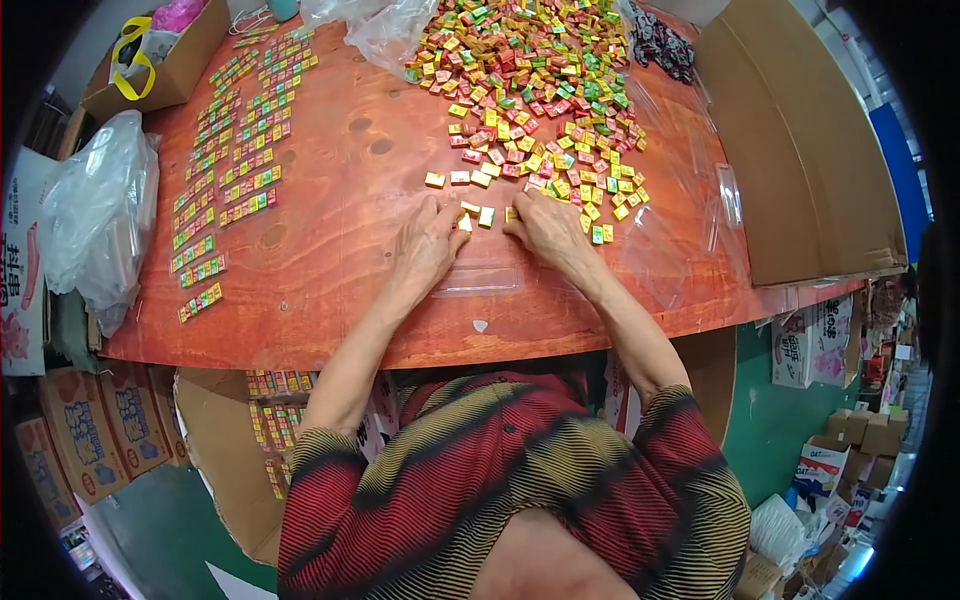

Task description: Sorting and arranging small square packets on a table before placing them into a shipping box.

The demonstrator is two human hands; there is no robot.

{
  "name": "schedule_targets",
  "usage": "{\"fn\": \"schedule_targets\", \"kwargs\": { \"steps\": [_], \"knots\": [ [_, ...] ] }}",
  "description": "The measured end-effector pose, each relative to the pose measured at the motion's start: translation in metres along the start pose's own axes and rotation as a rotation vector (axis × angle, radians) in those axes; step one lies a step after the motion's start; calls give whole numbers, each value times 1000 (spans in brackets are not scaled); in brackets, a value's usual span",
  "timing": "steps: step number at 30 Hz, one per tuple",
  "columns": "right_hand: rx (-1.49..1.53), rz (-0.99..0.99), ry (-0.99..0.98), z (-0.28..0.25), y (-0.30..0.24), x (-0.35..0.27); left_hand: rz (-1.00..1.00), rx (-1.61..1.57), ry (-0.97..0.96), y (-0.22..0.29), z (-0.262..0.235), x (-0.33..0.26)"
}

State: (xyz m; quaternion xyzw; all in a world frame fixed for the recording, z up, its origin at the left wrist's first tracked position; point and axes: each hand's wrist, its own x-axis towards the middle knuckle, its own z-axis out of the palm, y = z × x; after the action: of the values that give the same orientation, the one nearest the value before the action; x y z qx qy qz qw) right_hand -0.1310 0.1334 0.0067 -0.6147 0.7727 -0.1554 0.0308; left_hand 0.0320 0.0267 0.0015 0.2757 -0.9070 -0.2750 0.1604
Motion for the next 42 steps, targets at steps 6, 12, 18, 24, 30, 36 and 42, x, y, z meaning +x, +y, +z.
{"fn": "schedule_targets", "kwargs": {
  "steps": [6,12,18,24,30,36,42],
  "knots": [
    [30,-24,-62,5,-5,11,92,-32,-23,-3,-1,12],
    [142,-52,-78,-4,-6,-2,140,-79,-89,-3,-3,4],
    [112,21,-83,-24,10,-25,218,-44,34,0,3,7],
    [23,38,-116,-17,1,-26,146,-8,-3,4,6,9],
    [-59,38,-66,-8,18,-17,201,-32,-20,2,4,2],
    [-94,71,59,-6,13,29,185,-85,14,3,6,1],
    [-49,-12,197,13,7,34,216,-53,69,-2,6,-1]
  ]
}}
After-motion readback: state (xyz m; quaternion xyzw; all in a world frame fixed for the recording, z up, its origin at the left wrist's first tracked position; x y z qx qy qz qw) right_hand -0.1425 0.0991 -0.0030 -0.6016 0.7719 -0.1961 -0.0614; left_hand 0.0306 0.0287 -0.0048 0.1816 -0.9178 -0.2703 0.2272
